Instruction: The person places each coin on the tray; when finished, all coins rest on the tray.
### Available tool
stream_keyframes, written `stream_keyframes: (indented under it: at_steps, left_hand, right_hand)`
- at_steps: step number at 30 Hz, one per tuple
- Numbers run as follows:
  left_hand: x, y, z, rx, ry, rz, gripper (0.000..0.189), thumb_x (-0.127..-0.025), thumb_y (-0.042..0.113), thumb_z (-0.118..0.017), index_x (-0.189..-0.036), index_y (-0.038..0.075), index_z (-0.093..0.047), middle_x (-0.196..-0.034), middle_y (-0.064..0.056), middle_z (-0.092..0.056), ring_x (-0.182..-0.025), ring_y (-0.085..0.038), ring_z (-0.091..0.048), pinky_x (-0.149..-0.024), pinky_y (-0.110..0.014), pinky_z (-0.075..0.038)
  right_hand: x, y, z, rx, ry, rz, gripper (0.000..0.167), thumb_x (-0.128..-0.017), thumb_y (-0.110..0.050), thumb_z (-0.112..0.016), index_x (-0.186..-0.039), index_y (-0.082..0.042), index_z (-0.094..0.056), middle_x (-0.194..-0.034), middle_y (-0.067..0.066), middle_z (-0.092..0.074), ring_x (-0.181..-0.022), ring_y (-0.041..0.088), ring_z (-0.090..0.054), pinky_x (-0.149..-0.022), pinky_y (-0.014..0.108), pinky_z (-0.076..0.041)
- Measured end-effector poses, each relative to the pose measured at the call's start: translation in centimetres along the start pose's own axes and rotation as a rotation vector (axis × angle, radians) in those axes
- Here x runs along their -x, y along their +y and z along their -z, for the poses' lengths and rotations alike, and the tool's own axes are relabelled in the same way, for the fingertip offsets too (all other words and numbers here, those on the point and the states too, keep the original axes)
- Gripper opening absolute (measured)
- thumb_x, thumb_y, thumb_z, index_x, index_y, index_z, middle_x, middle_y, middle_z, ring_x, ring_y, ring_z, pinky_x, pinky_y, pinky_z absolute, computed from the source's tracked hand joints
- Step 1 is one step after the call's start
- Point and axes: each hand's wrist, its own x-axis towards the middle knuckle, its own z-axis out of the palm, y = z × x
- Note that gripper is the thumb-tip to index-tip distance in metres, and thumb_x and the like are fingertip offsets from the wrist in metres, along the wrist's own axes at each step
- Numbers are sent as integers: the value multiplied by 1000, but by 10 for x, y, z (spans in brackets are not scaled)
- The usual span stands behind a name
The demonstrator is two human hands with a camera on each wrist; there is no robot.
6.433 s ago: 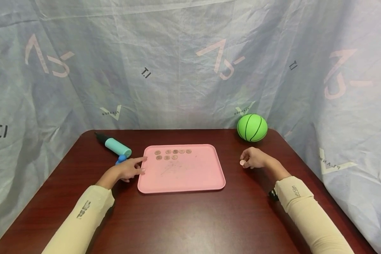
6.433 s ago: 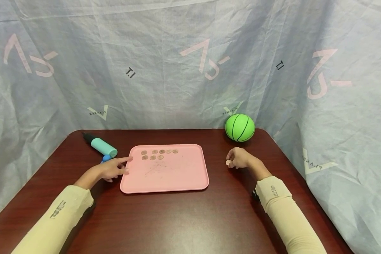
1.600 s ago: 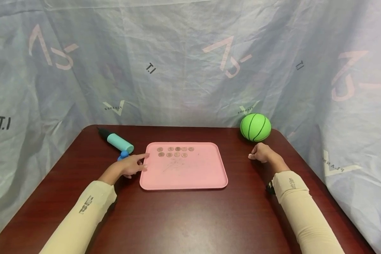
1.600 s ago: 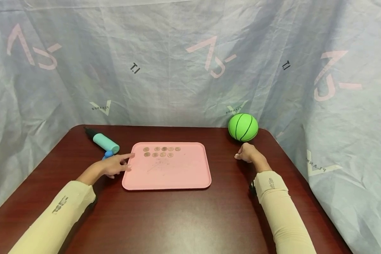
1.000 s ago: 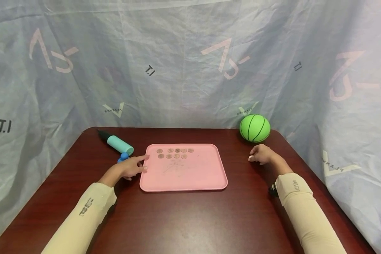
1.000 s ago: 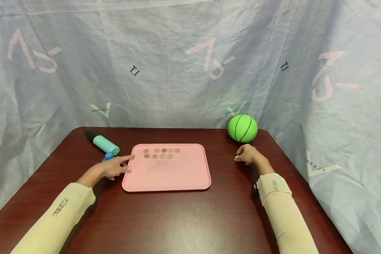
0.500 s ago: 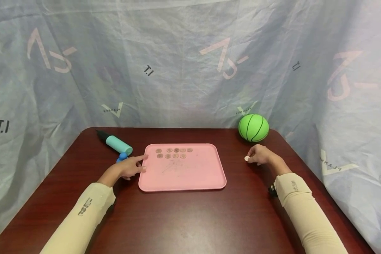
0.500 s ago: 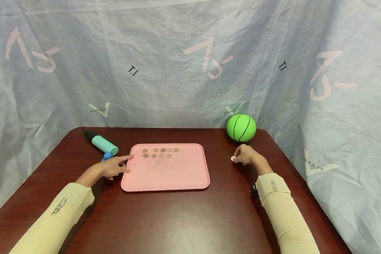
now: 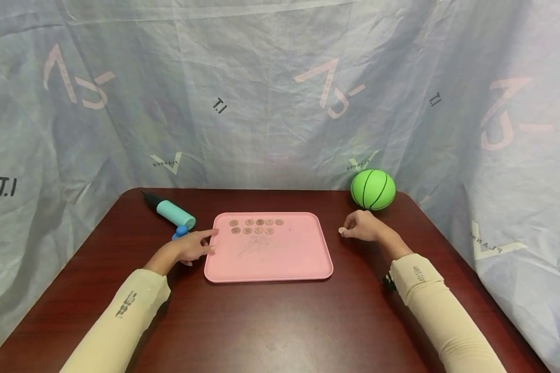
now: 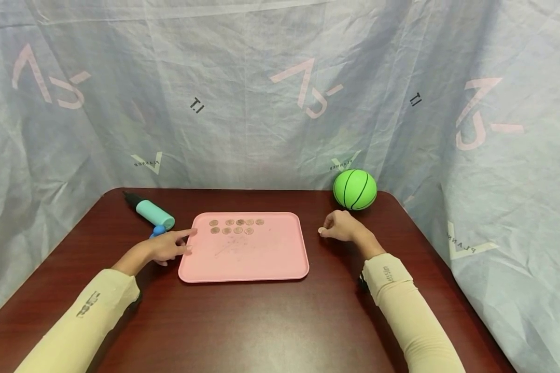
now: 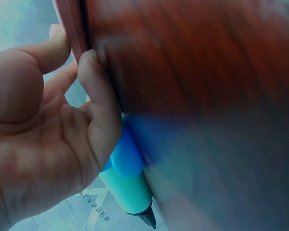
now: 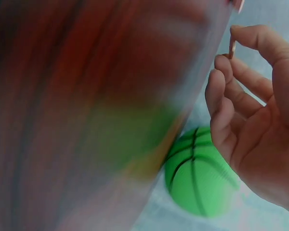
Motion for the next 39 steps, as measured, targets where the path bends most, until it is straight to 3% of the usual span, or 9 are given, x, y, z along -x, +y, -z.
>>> stream_keyframes:
  at_steps: [9,23,32,39]
  left_hand:
    - [1,1,1,0,-5,2,67,-99,23,-62,-156,12,-30,-109,-13,-52,-77,-22,-53,-62,-35,-55]
    - [3,4,0,-5,3,2,66,-99,25,-61,-156,13,-29,-111,-13,-51,-78,-23,-52,-62,-35,-55]
    - [4,6,-1,-4,-1,3,65,-101,24,-59,-157,13,-29,-113,-13,-51,-77,-22,-52,-62,-35,-54]
    - [4,5,0,-6,-8,8,65,-100,25,-59,-157,12,-29,-112,-14,-51,-80,-24,-52,-62,-35,-55]
  right_hand:
    - [-23,-55,-16,-4,22,69,19,-83,-29,-79,-81,-12,-73,-73,-6,-68,-69,11,-62,-65,31,-52]
    - [-58,-117,-43,151,-69,-24,20,-82,-41,-76,-81,-22,-72,-76,-10,-65,-73,12,-60,-65,35,-52]
    - [-72,-138,-50,183,-108,36,14,-85,-33,-76,-82,-20,-75,-80,-9,-69,-76,12,-63,-73,34,-53]
    - [-77,-142,-51,176,-132,4,13,-84,-31,-77,-87,-18,-75,-88,-7,-70,-83,13,-64,-76,35,-54]
